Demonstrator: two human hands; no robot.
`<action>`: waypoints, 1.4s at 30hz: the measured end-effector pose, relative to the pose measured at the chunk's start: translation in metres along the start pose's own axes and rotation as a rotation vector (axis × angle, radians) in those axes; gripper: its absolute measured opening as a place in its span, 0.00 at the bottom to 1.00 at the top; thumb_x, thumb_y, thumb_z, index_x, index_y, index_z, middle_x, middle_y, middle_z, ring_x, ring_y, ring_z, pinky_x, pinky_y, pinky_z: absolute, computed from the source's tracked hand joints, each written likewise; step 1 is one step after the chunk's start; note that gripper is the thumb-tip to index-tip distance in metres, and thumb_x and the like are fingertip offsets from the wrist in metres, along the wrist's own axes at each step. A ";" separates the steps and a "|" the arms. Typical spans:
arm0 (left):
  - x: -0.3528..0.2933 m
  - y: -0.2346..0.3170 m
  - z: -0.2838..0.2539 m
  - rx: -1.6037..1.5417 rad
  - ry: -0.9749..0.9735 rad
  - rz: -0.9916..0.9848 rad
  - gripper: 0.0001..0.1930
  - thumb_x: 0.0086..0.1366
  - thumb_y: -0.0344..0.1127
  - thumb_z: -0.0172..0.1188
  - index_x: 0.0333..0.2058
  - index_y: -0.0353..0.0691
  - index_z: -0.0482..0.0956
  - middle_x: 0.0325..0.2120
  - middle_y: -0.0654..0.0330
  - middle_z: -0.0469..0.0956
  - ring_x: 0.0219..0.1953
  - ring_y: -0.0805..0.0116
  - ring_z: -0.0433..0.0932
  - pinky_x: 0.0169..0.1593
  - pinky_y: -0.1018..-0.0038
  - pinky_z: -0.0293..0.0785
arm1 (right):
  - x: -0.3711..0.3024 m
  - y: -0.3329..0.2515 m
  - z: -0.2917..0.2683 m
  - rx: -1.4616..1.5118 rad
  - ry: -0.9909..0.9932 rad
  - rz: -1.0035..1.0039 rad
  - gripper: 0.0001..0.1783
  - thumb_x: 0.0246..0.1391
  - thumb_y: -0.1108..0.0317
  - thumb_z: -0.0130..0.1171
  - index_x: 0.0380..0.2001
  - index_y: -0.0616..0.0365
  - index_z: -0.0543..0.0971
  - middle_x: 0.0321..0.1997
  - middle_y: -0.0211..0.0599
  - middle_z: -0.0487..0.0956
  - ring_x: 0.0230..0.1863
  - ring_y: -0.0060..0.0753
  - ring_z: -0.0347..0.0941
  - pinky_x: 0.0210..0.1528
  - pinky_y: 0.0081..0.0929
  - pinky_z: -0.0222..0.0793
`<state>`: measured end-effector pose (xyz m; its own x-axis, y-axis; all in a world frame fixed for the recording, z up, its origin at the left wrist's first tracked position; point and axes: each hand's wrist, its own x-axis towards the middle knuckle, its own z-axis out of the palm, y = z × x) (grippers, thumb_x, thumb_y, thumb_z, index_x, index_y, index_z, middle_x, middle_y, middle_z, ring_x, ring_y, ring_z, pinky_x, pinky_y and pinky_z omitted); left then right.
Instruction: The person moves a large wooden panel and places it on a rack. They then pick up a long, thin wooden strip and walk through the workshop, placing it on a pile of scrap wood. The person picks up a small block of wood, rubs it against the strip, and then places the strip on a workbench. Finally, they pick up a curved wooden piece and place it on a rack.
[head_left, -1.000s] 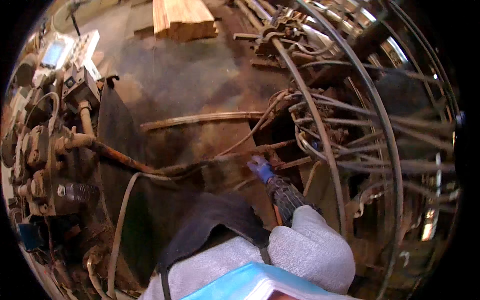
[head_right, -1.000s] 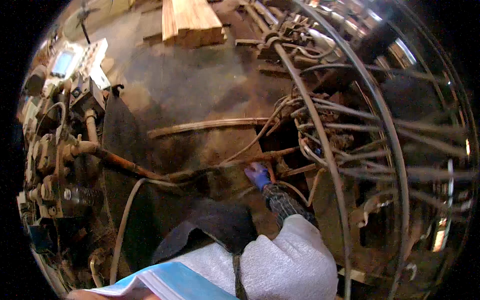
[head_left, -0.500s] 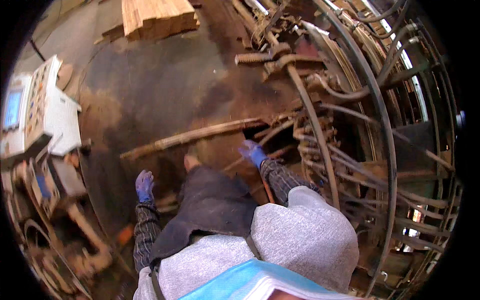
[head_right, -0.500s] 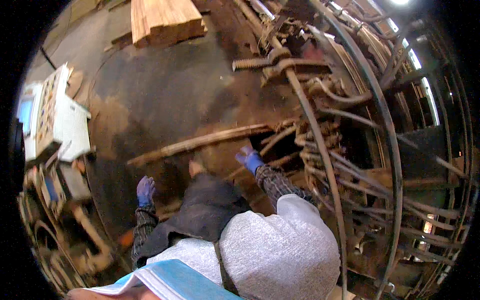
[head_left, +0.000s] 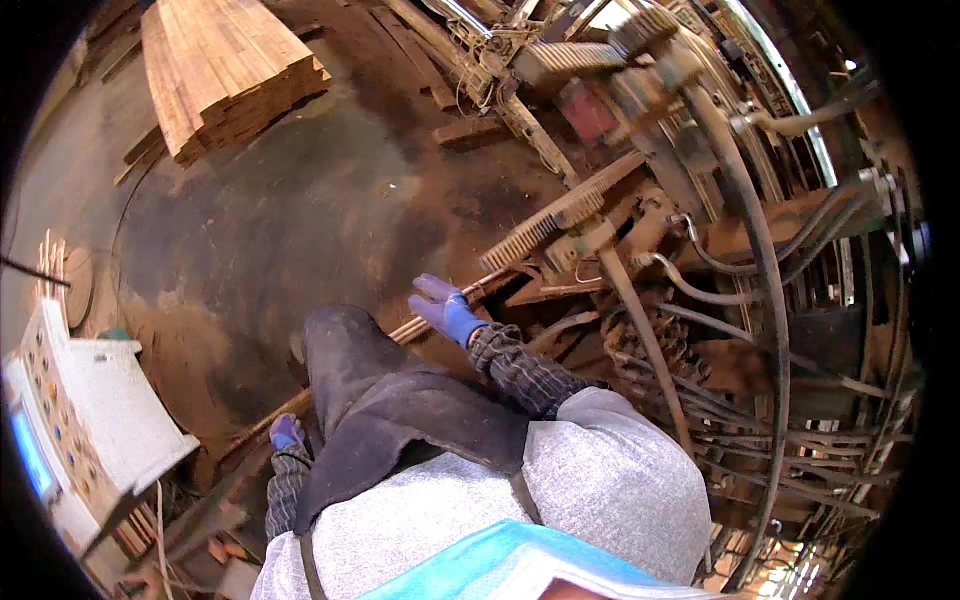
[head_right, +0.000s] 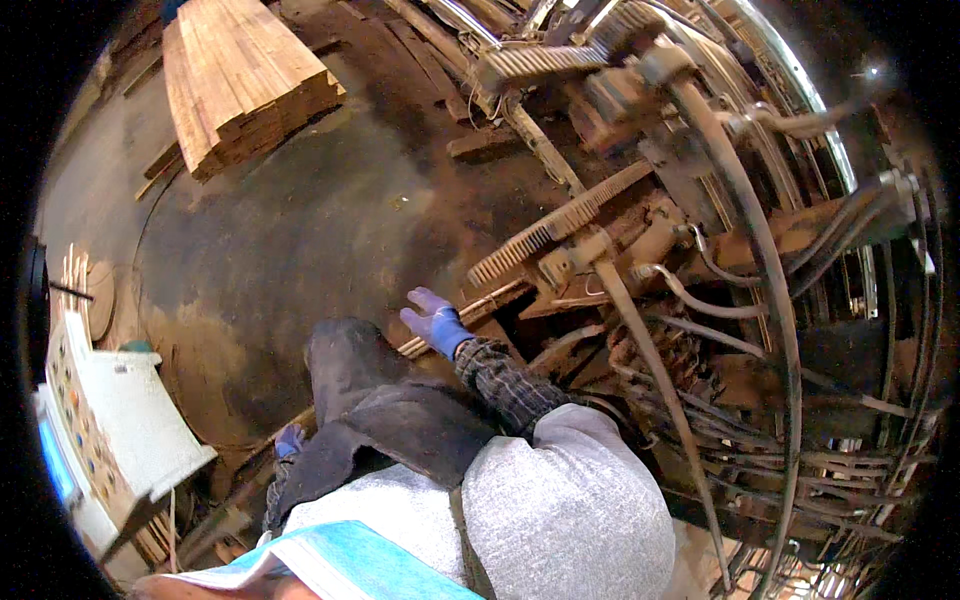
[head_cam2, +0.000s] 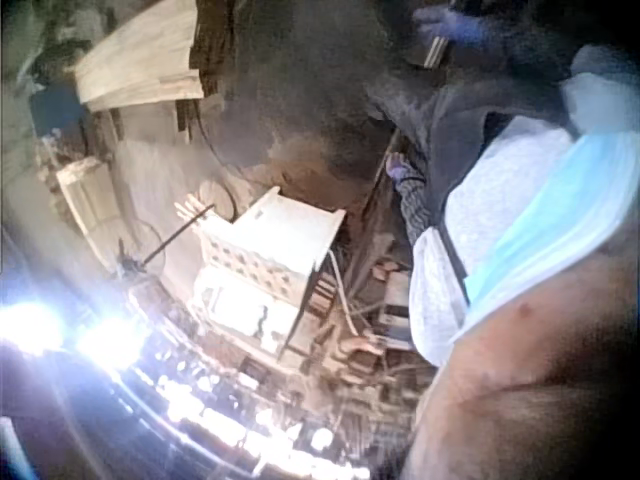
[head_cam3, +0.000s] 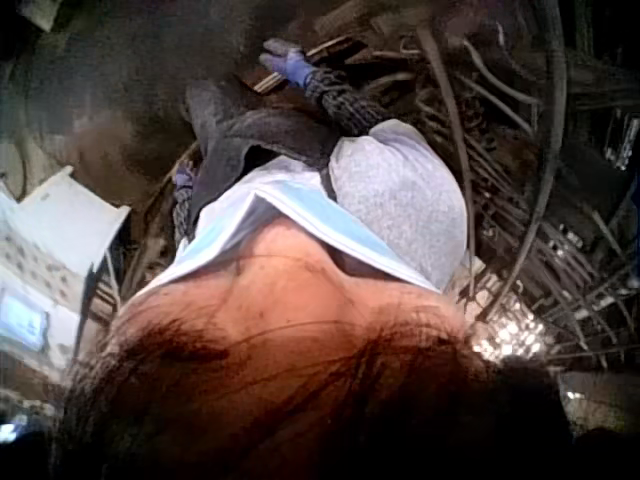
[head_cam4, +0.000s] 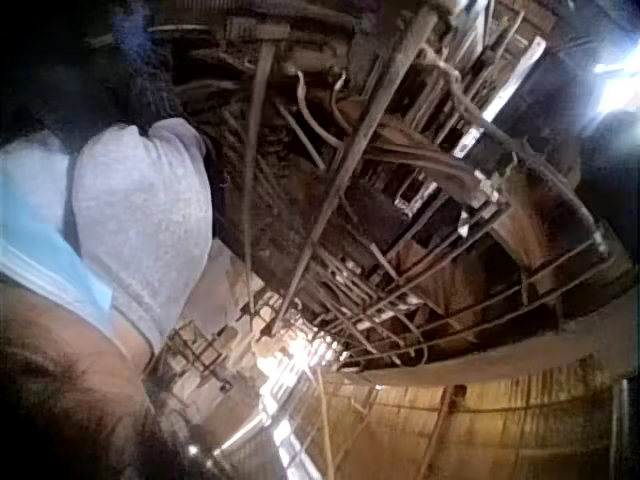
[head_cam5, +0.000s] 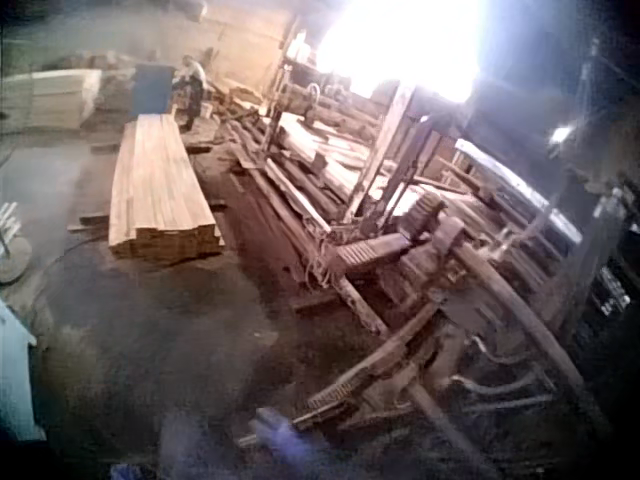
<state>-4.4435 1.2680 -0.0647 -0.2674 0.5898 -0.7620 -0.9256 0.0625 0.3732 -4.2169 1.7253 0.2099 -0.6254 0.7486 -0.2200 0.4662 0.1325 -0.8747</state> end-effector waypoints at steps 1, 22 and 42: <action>0.026 0.018 0.002 -0.057 -0.133 -0.032 0.05 0.57 0.42 0.48 0.27 0.52 0.71 0.27 0.72 0.70 0.34 0.72 0.69 0.33 0.67 0.66 | 0.023 -0.006 0.011 0.009 0.005 0.042 0.27 0.48 0.57 0.60 0.49 0.62 0.72 0.59 0.47 0.66 0.61 0.39 0.60 0.62 0.29 0.54; 0.183 0.378 0.045 0.166 0.479 -0.193 0.08 0.60 0.44 0.56 0.30 0.52 0.67 0.29 0.68 0.71 0.27 0.75 0.66 0.27 0.77 0.60 | 0.238 -0.027 0.135 -0.100 0.126 0.730 0.25 0.48 0.66 0.62 0.49 0.62 0.72 0.60 0.45 0.65 0.60 0.33 0.61 0.60 0.28 0.57; 0.098 0.388 0.110 1.532 0.803 -0.190 0.50 0.42 0.37 0.70 0.62 0.45 0.50 0.60 0.47 0.53 0.63 0.50 0.50 0.63 0.62 0.52 | 0.285 -0.045 0.105 0.104 -0.015 0.732 0.19 0.51 0.70 0.58 0.47 0.64 0.74 0.51 0.39 0.73 0.52 0.29 0.68 0.54 0.27 0.63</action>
<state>-4.7992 1.4387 0.0637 -0.6889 0.0011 -0.7248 -0.0139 0.9998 0.0147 -4.4825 1.8645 0.1413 -0.1862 0.6125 -0.7683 0.7062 -0.4602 -0.5380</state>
